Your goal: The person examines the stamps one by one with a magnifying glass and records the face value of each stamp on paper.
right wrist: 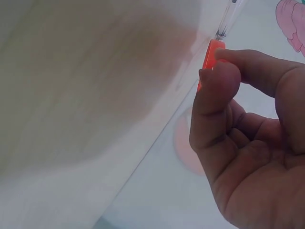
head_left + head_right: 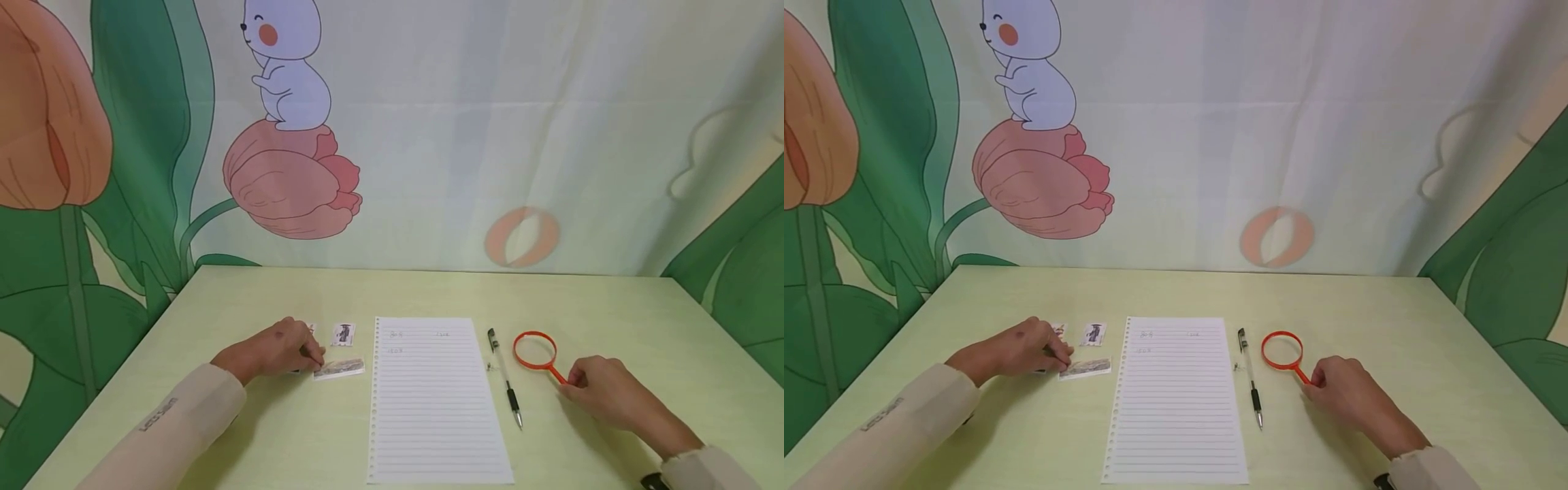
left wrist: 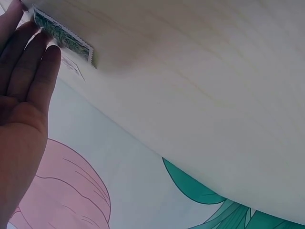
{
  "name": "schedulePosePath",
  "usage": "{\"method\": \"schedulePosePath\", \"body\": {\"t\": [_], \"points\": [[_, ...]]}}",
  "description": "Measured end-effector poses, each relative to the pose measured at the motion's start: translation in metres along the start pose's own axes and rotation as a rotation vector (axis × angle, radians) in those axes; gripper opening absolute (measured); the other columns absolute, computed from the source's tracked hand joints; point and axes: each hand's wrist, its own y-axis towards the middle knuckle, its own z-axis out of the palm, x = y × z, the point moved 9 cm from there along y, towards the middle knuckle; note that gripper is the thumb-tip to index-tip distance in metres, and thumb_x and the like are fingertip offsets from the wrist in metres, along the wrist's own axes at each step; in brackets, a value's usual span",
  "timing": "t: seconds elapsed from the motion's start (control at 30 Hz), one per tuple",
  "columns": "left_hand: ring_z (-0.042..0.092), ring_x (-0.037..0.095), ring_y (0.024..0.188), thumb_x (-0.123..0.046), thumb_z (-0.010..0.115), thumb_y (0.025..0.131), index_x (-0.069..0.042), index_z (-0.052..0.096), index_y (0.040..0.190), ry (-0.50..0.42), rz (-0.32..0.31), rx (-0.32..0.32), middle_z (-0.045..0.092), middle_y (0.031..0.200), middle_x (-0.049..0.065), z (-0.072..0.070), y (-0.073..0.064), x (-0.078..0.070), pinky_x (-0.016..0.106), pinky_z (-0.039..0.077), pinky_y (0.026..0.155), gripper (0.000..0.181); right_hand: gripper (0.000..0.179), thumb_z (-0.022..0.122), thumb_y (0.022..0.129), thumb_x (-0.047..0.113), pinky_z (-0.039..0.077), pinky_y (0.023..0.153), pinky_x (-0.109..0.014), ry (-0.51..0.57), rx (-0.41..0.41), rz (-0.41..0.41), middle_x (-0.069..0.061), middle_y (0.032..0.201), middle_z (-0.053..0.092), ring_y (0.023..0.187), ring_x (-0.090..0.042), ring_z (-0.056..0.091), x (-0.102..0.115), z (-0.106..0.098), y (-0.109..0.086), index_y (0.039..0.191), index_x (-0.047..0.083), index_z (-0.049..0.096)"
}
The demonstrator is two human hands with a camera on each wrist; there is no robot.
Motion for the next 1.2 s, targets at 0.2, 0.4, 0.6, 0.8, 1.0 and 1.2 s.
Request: {"method": "schedulePosePath", "body": {"t": [0.2, 0.4, 0.6, 0.8, 1.0, 1.2], "points": [[0.060, 0.014, 0.099, -0.008, 0.082, 0.082, -0.018, 0.083, 0.088, 0.013, 0.021, 0.000, 0.074, 0.105, -0.002, 0.000, -0.001, -0.002, 0.028, 0.051, 0.079, 0.012, 0.014, 0.074, 0.089, 0.014, 0.042, 0.054, -0.028, -0.011, -0.002, -0.005, 0.001, 0.069, 0.056, 0.063, -0.016, 0.049, -0.001, 0.002, 0.000, 0.081, 0.005, 0.066], [0.054, 0.014, 0.088, -0.010, 0.081, 0.083, -0.017, 0.083, 0.092, 0.018, 0.025, 0.000, 0.072, 0.096, -0.006, -0.004, -0.001, -0.004, 0.026, 0.049, 0.072, 0.012, 0.016, 0.072, 0.090, 0.016, 0.041, 0.054, -0.029, -0.011, -0.005, -0.019, 0.002, 0.066, 0.055, 0.062, -0.015, 0.049, -0.001, 0.001, 0.000, 0.079, 0.006, 0.066], [0.056, 0.013, 0.082, -0.012, 0.080, 0.086, -0.014, 0.082, 0.094, 0.038, 0.046, 0.019, 0.071, 0.091, -0.006, -0.008, 0.004, -0.011, 0.026, 0.052, 0.072, 0.009, 0.020, 0.074, 0.089, 0.019, 0.041, 0.056, -0.030, 0.001, 0.037, 0.008, 0.000, 0.065, 0.055, 0.061, -0.015, 0.049, -0.003, 0.008, 0.002, 0.076, 0.007, 0.066], [0.059, 0.015, 0.095, -0.015, 0.079, 0.087, -0.014, 0.082, 0.099, 0.056, 0.014, 0.001, 0.072, 0.100, -0.004, -0.012, 0.008, -0.017, 0.034, 0.054, 0.087, 0.013, 0.023, 0.078, 0.086, 0.023, 0.040, 0.055, -0.029, 0.000, 0.040, 0.008, 0.001, 0.063, 0.054, 0.058, -0.015, 0.049, 0.000, 0.011, 0.000, 0.072, 0.009, 0.065], [0.058, 0.020, 0.111, -0.019, 0.078, 0.088, -0.013, 0.080, 0.104, 0.066, 0.033, -0.007, 0.072, 0.110, 0.000, -0.013, 0.015, -0.026, 0.041, 0.051, 0.096, 0.017, 0.026, 0.078, 0.087, 0.024, 0.040, 0.051, -0.029, 0.028, 0.019, 0.027, 0.000, 0.057, 0.055, 0.051, -0.015, 0.049, 0.005, 0.004, -0.002, 0.071, 0.011, 0.063], [0.051, 0.022, 0.116, -0.024, 0.078, 0.088, -0.012, 0.077, 0.114, 0.065, 0.045, -0.002, 0.070, 0.117, 0.000, -0.009, 0.025, -0.038, 0.041, 0.048, 0.098, 0.028, 0.028, 0.075, 0.089, 0.025, 0.039, 0.048, -0.028, 0.078, 0.023, -0.028, 0.000, 0.056, 0.056, 0.048, -0.014, 0.050, 0.018, 0.003, -0.003, 0.071, 0.010, 0.062]]}}
